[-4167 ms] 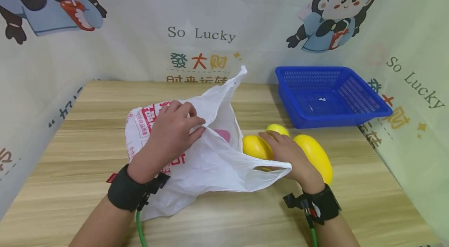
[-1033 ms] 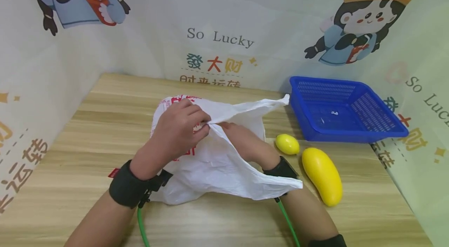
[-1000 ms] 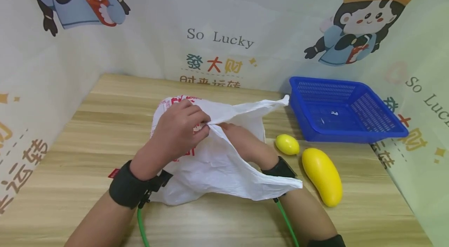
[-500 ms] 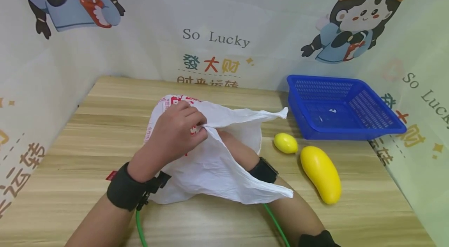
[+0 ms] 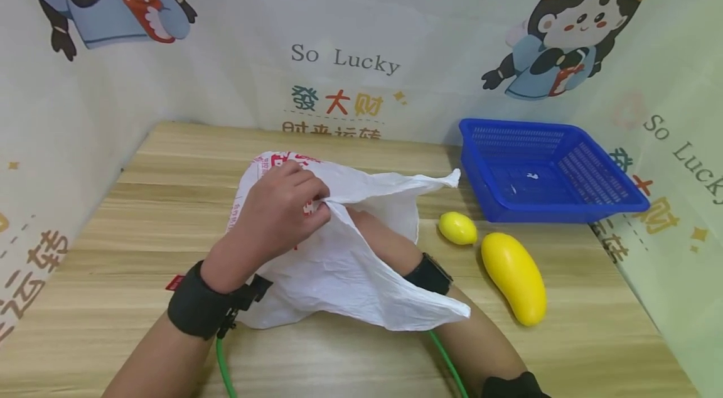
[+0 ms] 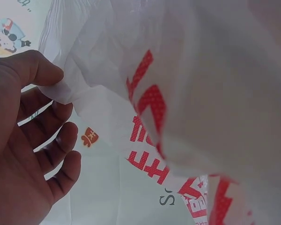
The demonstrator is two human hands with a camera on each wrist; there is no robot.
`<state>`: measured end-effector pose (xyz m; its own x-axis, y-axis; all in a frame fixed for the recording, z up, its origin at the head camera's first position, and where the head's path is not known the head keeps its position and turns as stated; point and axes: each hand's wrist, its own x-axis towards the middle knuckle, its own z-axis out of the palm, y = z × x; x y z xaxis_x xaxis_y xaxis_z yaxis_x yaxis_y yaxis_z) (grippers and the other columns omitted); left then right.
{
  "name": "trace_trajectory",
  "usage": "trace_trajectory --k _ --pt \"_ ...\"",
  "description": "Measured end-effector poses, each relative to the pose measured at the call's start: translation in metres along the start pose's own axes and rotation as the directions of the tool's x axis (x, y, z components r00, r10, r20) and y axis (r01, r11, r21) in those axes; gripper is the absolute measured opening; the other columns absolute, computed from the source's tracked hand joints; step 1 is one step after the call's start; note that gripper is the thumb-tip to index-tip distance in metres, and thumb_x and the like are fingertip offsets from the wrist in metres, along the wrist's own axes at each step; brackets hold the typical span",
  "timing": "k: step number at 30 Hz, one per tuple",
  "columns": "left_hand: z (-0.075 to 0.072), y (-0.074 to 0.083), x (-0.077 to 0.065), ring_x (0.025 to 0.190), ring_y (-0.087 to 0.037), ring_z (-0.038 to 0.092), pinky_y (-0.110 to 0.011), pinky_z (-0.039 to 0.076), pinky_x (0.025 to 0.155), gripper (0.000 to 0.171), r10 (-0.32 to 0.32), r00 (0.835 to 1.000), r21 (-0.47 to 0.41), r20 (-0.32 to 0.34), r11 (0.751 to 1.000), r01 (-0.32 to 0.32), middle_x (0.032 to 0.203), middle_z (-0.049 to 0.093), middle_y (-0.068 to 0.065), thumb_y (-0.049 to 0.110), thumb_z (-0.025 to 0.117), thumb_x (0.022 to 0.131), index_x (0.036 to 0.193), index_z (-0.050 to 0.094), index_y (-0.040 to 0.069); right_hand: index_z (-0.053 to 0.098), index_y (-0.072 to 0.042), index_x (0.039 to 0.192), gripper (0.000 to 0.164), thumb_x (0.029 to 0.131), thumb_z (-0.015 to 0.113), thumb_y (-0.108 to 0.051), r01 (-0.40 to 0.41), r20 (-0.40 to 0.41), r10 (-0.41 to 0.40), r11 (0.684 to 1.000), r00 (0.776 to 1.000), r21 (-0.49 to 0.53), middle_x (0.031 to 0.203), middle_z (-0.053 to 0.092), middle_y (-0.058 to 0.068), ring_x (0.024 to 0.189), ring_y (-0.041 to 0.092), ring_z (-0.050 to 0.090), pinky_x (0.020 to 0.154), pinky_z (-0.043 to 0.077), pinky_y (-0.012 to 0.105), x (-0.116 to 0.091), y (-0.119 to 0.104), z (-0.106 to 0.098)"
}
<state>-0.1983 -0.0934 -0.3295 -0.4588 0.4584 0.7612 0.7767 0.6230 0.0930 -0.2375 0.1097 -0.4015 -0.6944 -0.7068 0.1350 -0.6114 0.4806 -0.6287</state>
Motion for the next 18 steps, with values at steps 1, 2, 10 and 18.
trace_trajectory --k 1,2,10,18 --pt "0.000 0.000 0.001 0.075 -0.029 0.058 -0.039 0.050 0.071 0.004 0.004 1.000 -0.001 -0.001 1.000 -0.004 0.072 0.067 -0.006 0.000 0.066 0.078 0.077 0.068 0.004 0.058 -0.003 0.129 0.033 0.101 0.054 -0.018 0.002 0.009 -0.002 0.998 1.000 -0.061 0.123 0.062 0.009 0.108 0.019 0.056 0.093 0.045 0.028 0.000 -0.001 -0.003" --pt "0.001 0.000 0.001 0.075 -0.029 0.058 -0.039 0.050 0.071 0.004 0.006 1.000 -0.002 -0.001 1.000 -0.006 0.072 0.067 -0.006 0.000 0.066 0.078 0.076 0.068 0.003 0.060 -0.006 0.130 0.033 0.100 0.055 -0.020 0.006 0.022 -0.004 0.991 1.000 -0.131 0.125 0.063 0.008 0.108 0.020 0.058 0.094 0.046 0.031 -0.001 -0.002 -0.007" --pt "-0.002 0.001 0.003 0.075 -0.029 0.057 -0.039 0.049 0.070 0.004 -0.003 1.000 -0.005 0.019 1.000 0.004 0.074 0.069 -0.008 -0.001 0.068 0.077 0.078 0.070 0.002 0.055 -0.014 0.145 0.049 0.100 0.063 -0.031 -0.011 0.104 0.060 0.908 0.993 -0.418 0.141 0.060 0.007 0.127 0.029 0.057 0.106 0.046 0.045 -0.012 -0.016 -0.042" --pt "0.002 0.003 0.002 0.076 -0.029 0.059 -0.039 0.050 0.070 0.005 -0.017 0.999 -0.035 0.028 0.999 0.018 0.075 0.070 -0.009 -0.002 0.068 0.078 0.079 0.071 0.002 0.058 -0.006 0.141 0.051 0.097 0.069 -0.030 -0.107 0.011 0.120 0.920 0.993 -0.378 0.142 0.059 0.011 0.134 0.031 0.052 0.112 0.041 0.047 -0.053 -0.011 -0.065"
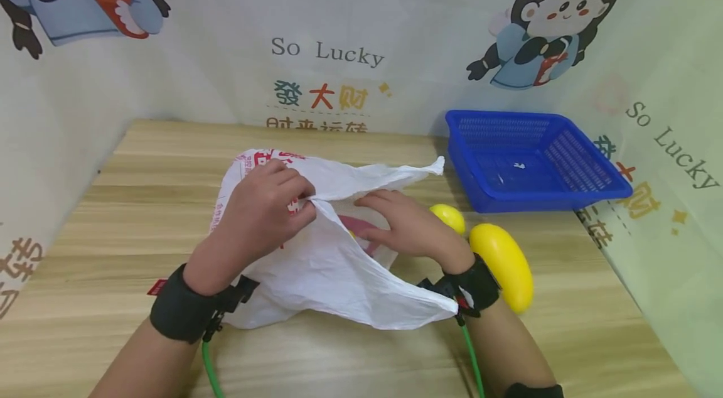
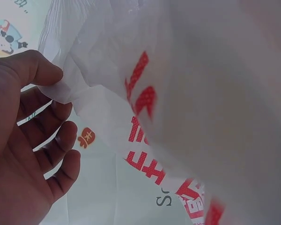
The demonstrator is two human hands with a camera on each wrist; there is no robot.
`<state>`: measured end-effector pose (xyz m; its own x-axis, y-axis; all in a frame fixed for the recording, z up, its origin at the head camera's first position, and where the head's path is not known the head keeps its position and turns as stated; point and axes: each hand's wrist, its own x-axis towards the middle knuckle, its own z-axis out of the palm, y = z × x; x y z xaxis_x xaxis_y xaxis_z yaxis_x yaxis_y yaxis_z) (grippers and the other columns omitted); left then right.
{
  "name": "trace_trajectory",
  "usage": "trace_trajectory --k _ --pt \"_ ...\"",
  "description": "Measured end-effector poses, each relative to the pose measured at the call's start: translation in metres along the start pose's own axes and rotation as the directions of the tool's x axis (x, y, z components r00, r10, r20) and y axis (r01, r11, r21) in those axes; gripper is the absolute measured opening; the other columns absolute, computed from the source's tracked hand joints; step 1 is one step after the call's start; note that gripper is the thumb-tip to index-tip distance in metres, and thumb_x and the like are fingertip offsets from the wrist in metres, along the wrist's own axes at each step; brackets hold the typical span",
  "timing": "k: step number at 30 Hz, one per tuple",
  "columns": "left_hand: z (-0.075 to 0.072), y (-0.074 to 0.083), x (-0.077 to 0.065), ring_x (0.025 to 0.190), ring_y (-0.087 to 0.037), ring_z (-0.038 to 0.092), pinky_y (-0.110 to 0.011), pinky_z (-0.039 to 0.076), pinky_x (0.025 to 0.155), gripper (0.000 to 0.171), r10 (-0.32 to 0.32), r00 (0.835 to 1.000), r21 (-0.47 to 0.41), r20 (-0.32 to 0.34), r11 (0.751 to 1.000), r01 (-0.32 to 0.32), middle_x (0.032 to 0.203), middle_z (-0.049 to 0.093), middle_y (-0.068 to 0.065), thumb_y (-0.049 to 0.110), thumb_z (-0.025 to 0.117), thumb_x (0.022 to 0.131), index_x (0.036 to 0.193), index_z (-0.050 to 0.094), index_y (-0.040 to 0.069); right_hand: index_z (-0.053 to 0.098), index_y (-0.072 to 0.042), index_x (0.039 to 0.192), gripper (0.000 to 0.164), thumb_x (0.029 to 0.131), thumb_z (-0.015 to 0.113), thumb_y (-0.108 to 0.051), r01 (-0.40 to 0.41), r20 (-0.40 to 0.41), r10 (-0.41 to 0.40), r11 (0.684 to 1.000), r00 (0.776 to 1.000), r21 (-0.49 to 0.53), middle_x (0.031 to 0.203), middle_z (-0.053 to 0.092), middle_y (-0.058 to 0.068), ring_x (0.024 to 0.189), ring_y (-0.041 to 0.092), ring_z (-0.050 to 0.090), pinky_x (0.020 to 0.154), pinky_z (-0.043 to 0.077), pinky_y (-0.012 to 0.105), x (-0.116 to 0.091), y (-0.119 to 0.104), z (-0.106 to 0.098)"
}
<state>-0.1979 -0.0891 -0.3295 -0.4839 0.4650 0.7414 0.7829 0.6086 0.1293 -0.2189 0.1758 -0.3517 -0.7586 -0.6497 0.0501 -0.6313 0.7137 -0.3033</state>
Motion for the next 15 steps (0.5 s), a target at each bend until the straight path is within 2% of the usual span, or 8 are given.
trace_trajectory --k 8,15 --pt "0.001 0.000 0.000 0.077 -0.029 0.059 -0.040 0.051 0.073 0.005 -0.004 1.000 0.000 -0.006 1.000 0.004 0.075 0.070 -0.008 -0.002 0.068 0.078 0.080 0.071 0.002 0.057 -0.004 0.141 0.054 0.094 0.072 -0.025 -0.130 -0.082 0.132 0.991 0.988 0.039 0.143 0.057 0.018 0.135 0.037 0.051 0.110 0.041 0.053 -0.039 0.024 -0.017" --pt "-0.002 0.001 -0.001 0.079 -0.028 0.060 -0.040 0.052 0.073 0.005 -0.013 1.000 0.006 0.008 1.000 0.013 0.076 0.071 -0.008 -0.001 0.069 0.078 0.081 0.071 0.002 0.058 -0.001 0.140 0.053 0.095 0.071 -0.027 -0.291 -0.050 0.293 0.956 0.955 0.045 0.143 0.056 0.022 0.135 0.043 0.048 0.110 0.039 0.059 -0.058 0.051 -0.029"
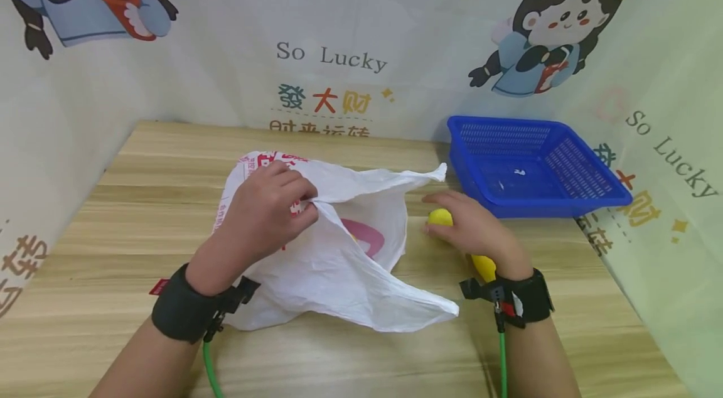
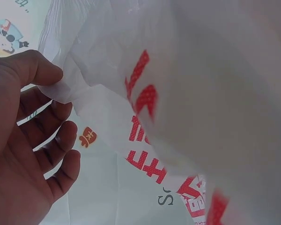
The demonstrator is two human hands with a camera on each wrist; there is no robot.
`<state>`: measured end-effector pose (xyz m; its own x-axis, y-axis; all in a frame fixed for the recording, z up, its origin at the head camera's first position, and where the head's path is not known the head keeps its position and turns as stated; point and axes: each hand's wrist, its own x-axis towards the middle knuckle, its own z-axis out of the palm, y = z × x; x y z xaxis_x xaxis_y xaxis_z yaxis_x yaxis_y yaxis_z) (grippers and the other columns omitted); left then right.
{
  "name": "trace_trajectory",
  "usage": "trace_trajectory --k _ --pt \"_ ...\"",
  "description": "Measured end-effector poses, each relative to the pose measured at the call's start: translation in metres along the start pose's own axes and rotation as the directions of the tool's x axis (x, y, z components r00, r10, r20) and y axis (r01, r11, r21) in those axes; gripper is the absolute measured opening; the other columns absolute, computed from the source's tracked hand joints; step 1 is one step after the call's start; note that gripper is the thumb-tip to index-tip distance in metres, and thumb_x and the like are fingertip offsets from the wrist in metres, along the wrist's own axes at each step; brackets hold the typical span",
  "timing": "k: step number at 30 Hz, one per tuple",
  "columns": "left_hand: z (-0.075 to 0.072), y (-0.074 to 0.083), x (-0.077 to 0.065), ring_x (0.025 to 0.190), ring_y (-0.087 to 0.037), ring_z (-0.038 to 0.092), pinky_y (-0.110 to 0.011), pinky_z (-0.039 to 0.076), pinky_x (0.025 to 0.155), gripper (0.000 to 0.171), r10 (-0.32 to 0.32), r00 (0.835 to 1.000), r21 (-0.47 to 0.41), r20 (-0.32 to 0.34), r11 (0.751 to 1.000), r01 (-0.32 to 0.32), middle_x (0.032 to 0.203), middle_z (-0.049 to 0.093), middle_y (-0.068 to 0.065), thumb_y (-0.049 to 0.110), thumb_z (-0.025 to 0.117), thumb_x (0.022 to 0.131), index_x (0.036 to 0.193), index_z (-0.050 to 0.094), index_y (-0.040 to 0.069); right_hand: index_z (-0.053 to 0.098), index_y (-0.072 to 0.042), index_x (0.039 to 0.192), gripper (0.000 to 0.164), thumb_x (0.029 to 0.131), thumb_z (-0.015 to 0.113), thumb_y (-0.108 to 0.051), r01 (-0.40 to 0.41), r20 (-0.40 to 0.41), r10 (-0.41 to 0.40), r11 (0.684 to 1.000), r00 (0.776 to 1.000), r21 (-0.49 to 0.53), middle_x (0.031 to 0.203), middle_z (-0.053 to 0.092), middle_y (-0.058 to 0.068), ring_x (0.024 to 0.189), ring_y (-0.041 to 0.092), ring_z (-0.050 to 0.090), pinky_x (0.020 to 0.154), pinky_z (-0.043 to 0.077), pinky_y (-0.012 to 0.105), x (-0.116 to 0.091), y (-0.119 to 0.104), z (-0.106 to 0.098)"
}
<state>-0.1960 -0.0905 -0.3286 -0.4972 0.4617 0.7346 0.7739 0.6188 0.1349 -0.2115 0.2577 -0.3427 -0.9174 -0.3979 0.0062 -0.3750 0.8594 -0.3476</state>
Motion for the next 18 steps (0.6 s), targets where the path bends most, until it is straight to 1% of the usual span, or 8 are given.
trace_trajectory --k 5,8,13,18 --pt "0.000 0.001 -0.001 0.080 -0.028 0.061 -0.040 0.052 0.074 0.006 -0.010 1.000 0.006 0.022 1.000 0.010 0.077 0.071 -0.008 -0.001 0.070 0.077 0.082 0.072 0.001 0.055 -0.001 0.143 0.061 0.093 0.073 -0.030 -0.090 0.039 0.091 0.996 0.995 -0.027 0.146 0.050 0.025 0.134 0.046 0.048 0.108 0.040 0.060 0.002 0.014 0.005" --pt "0.000 0.001 -0.002 0.080 -0.028 0.061 -0.040 0.052 0.074 0.006 -0.010 1.000 0.007 0.017 1.000 0.010 0.077 0.071 -0.008 -0.002 0.071 0.076 0.081 0.072 0.002 0.054 -0.002 0.144 0.063 0.091 0.074 -0.030 -0.128 0.049 0.130 0.991 0.990 -0.047 0.147 0.049 0.026 0.132 0.047 0.049 0.107 0.041 0.060 0.009 0.018 0.012" --pt "0.001 0.000 -0.002 0.079 -0.028 0.060 -0.040 0.052 0.073 0.006 -0.003 1.000 0.008 0.006 1.000 0.003 0.076 0.071 -0.008 -0.002 0.070 0.077 0.081 0.072 0.002 0.052 -0.004 0.145 0.066 0.089 0.074 -0.029 -0.204 0.043 0.207 0.976 0.977 -0.075 0.148 0.048 0.026 0.130 0.051 0.049 0.103 0.042 0.063 0.018 0.023 0.022" --pt "0.001 0.001 0.000 0.078 -0.027 0.060 -0.039 0.051 0.072 0.007 0.002 1.000 0.004 0.003 1.000 -0.002 0.077 0.071 -0.008 -0.002 0.070 0.077 0.082 0.072 0.002 0.051 -0.003 0.146 0.068 0.088 0.076 -0.028 -0.230 0.058 0.236 0.969 0.970 -0.094 0.147 0.048 0.026 0.129 0.047 0.052 0.105 0.043 0.059 0.024 0.031 0.032"
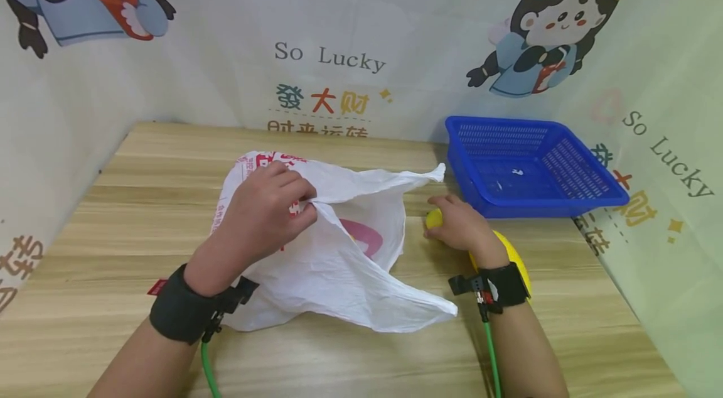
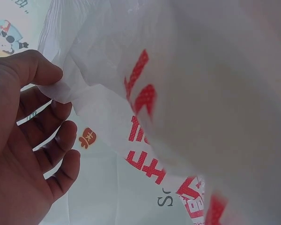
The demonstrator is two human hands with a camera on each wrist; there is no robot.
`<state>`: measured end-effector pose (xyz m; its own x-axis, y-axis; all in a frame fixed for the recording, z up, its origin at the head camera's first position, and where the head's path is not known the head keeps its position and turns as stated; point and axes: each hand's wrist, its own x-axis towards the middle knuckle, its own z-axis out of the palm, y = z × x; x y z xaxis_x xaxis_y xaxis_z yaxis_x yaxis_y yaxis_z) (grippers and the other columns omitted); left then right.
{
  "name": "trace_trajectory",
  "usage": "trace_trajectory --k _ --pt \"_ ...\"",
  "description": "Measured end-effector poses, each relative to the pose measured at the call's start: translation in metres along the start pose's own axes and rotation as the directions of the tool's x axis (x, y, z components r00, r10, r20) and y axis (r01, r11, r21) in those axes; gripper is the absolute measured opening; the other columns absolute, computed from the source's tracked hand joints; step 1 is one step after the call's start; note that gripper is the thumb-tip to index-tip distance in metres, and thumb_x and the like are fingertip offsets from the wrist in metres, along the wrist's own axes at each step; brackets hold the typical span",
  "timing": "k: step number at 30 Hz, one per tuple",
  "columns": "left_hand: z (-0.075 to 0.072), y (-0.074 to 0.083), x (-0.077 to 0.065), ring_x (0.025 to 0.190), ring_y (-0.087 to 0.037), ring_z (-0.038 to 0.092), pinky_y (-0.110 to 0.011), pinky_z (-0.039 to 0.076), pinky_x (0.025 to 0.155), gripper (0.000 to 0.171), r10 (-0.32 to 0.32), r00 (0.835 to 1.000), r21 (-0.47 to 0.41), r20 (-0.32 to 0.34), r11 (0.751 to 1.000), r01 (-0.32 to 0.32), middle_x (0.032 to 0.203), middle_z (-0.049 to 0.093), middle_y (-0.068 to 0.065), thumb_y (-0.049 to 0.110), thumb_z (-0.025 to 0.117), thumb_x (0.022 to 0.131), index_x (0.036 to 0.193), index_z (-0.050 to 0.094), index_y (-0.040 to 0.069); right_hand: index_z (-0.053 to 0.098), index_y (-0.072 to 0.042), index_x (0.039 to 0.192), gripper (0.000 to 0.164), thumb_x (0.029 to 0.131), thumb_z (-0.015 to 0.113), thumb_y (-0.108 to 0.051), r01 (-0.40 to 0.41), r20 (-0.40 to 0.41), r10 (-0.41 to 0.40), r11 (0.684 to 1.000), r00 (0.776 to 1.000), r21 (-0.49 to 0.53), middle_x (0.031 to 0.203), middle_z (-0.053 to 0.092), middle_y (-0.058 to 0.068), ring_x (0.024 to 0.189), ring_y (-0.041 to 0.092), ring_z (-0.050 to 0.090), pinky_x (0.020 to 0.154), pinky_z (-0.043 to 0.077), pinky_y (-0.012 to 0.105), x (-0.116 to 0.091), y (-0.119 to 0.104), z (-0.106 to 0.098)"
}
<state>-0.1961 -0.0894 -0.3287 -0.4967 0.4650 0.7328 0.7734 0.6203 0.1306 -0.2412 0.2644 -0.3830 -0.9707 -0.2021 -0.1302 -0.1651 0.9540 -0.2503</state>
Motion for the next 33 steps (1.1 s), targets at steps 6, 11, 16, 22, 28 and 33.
trace_trajectory --k 6,11,16,22,28,33 --pt "-0.0001 -0.0001 0.0005 0.078 -0.027 0.059 -0.039 0.051 0.071 0.006 0.009 1.000 -0.005 -0.009 1.000 -0.009 0.077 0.071 -0.008 -0.002 0.070 0.077 0.081 0.072 0.003 0.051 -0.003 0.146 0.070 0.086 0.078 -0.028 -0.028 0.006 0.028 1.000 1.000 -0.012 0.146 0.050 0.025 0.128 0.046 0.053 0.103 0.045 0.058 0.0053 0.0040 0.0068" --pt "0.0005 -0.0010 0.0002 0.076 -0.027 0.058 -0.039 0.050 0.070 0.005 0.023 1.000 -0.002 -0.017 1.000 -0.023 0.075 0.070 -0.008 -0.002 0.070 0.077 0.079 0.071 0.003 0.050 -0.004 0.147 0.072 0.085 0.078 -0.027 -0.040 0.014 0.040 0.999 0.999 -0.005 0.146 0.050 0.025 0.128 0.045 0.053 0.102 0.045 0.058 0.0049 0.0050 0.0069" --pt "0.0002 -0.0014 0.0003 0.077 -0.027 0.059 -0.039 0.050 0.071 0.005 0.018 1.000 -0.003 -0.011 1.000 -0.018 0.075 0.070 -0.008 -0.002 0.070 0.077 0.079 0.071 0.003 0.051 -0.002 0.145 0.067 0.085 0.074 -0.020 -0.031 0.018 0.031 0.999 0.999 -0.015 0.142 0.052 0.025 0.123 0.042 0.056 0.100 0.046 0.055 0.0057 0.0071 0.0070" --pt "0.0004 -0.0015 -0.0002 0.077 -0.027 0.059 -0.039 0.051 0.071 0.005 0.018 1.000 -0.009 -0.011 1.000 -0.018 0.076 0.070 -0.009 -0.002 0.070 0.077 0.079 0.071 0.003 0.053 -0.001 0.141 0.061 0.085 0.072 -0.018 -0.033 0.022 0.034 0.999 0.999 -0.025 0.134 0.055 0.024 0.113 0.038 0.058 0.096 0.048 0.053 0.0061 0.0077 0.0085" --pt "0.0007 -0.0017 -0.0007 0.077 -0.027 0.059 -0.039 0.051 0.071 0.005 0.016 1.000 -0.011 -0.008 1.000 -0.016 0.076 0.070 -0.009 -0.002 0.069 0.077 0.080 0.071 0.003 0.054 -0.002 0.139 0.060 0.085 0.073 -0.019 -0.035 0.024 0.035 0.999 0.999 -0.029 0.128 0.056 0.023 0.108 0.037 0.058 0.094 0.049 0.053 0.0057 0.0076 0.0091" --pt "0.0012 -0.0011 -0.0003 0.077 -0.027 0.059 -0.039 0.050 0.070 0.006 0.010 1.000 -0.015 -0.008 1.000 -0.010 0.076 0.071 -0.009 -0.002 0.069 0.078 0.081 0.072 0.003 0.055 -0.001 0.138 0.059 0.085 0.072 -0.018 -0.028 0.019 0.028 0.999 0.999 -0.019 0.130 0.056 0.024 0.111 0.037 0.058 0.095 0.049 0.053 0.0044 0.0084 0.0077"
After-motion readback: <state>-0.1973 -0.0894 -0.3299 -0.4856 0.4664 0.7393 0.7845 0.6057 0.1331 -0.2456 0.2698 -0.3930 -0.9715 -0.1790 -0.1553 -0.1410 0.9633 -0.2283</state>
